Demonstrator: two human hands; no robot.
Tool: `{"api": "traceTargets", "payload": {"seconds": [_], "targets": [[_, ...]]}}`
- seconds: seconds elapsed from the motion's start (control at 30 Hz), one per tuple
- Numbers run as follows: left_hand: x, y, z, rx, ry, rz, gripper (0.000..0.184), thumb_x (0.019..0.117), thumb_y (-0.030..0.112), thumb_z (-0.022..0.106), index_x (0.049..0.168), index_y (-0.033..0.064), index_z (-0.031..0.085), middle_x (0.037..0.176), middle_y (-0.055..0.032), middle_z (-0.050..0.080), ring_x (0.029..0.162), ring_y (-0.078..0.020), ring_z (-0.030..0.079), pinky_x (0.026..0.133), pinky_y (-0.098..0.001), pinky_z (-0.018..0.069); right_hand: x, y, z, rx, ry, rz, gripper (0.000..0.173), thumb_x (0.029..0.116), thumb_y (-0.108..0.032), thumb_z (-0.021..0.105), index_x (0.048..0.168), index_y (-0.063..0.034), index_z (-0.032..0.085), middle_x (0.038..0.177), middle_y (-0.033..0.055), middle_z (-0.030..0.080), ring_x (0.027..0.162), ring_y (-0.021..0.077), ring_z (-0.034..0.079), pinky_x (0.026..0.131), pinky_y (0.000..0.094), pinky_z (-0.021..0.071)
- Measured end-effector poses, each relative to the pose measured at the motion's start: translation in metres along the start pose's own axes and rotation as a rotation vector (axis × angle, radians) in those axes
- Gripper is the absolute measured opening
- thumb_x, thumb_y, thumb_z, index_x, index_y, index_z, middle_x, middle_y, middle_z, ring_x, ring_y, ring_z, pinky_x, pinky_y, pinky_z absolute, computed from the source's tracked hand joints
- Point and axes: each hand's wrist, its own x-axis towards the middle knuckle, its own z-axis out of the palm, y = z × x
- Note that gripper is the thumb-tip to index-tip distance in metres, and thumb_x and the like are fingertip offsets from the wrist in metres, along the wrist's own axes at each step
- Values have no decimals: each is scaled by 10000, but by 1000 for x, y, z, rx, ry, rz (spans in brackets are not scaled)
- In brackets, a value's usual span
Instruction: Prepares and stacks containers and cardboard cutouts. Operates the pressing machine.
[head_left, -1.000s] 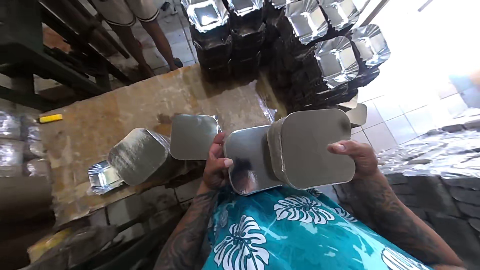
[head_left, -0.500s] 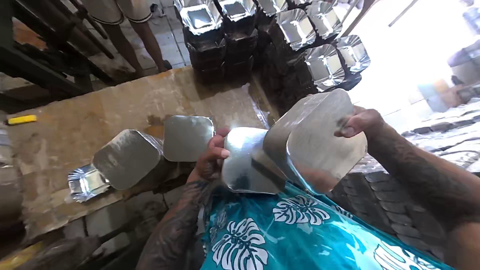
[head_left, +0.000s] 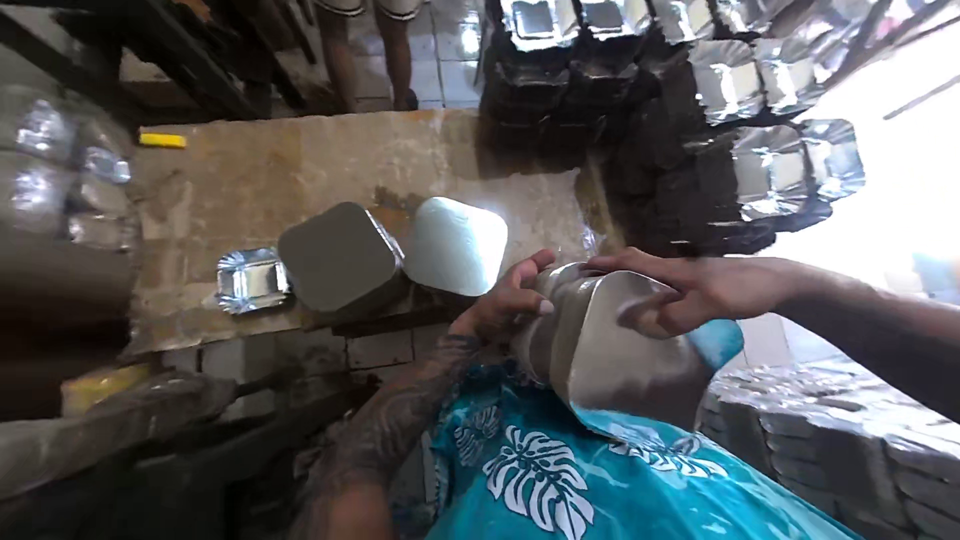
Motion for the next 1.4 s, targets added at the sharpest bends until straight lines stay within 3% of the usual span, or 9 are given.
{"api": "traceTargets", "payload": {"seconds": [0.17, 0.27, 0.33, 0.4, 0.67, 0.83, 1.07, 1.2, 1.4], "targets": [[-10, 5, -1, -1, 18, 54, 858, 762, 306, 817, 1459, 90, 364, 1132, 18, 703, 947, -73, 698, 820, -275, 595, -12, 22, -14, 187, 347, -118, 1330, 644, -732, 790, 1637, -174, 104, 1618, 104, 322, 1325, 167, 548, 966, 362, 579], [-19, 6, -11, 66, 48, 90, 867, 777, 374, 837, 1490, 157, 396, 1152, 11, 706, 917, -69, 696, 762, -263, 604, -23, 64, 23, 536, 630, -309, 1178, 741, -856, 629, 1632, -278, 120, 1575, -32, 369, 1379, 138, 471, 1047, 402, 521], [-21, 7, -13, 94, 65, 104, 866, 775, 410, 845, 1491, 185, 413, 1159, 27, 703, 910, -52, 694, 749, -245, 602, -24, 79, 77, 782, 659, -397, 733, 837, -789, 583, 1467, -422, 510, 1322, -153, 643, 1171, 35, 635, 933, 302, 587], [-18, 10, -10, 101, 80, 113, 854, 766, 377, 845, 1477, 182, 414, 1139, 29, 705, 897, -49, 696, 744, -242, 604, -20, 78, 116, 915, 670, -490, 518, 914, -715, 523, 1194, -353, 766, 1114, -119, 772, 1021, 13, 719, 876, 247, 609], [-3, 17, 12, 83, 75, 131, 822, 802, 299, 822, 1481, 237, 364, 1164, 78, 697, 914, -35, 696, 767, -239, 603, 3, 54, 131, 1171, 723, -710, 258, 985, -353, 582, 904, -244, 801, 846, -130, 761, 798, -51, 698, 733, 166, 581], [-9, 11, 8, 286, 43, 249, 1054, 705, 563, 877, 1535, 320, 274, 1308, 118, 642, 1101, -44, 667, 924, -294, 595, 2, 65, 142, 1102, 680, -738, 273, 1000, -408, 563, 951, -275, 797, 920, -160, 764, 866, -79, 689, 773, 147, 566], [-7, 15, 20, 445, 59, 405, 952, 736, 498, 889, 1494, 489, 315, 1391, 177, 605, 1193, -39, 637, 996, -289, 569, 2, 71, 103, 925, 506, -823, 121, 992, -343, 645, 1046, -324, 752, 923, -226, 732, 844, -135, 648, 787, 88, 536], [-8, 25, 32, 525, -61, 414, 977, 794, 461, 858, 1551, 472, 241, 1457, 150, 555, 1266, -48, 591, 1057, -285, 530, -10, 77, 79, 703, 553, -863, 716, 937, -311, 730, 1546, -341, 354, 1329, -189, 624, 1112, -52, 631, 964, 176, 542], [-21, 43, 58, 676, -157, 455, 1081, 791, 594, 800, 1610, 442, 111, 1633, 199, 308, 1433, 17, 391, 1178, -235, 377, -28, 56, 64, 496, 703, -892, 1002, 808, -460, 795, 1598, -291, 202, 1419, -115, 545, 1236, 21, 573, 1056, 247, 508]]}}
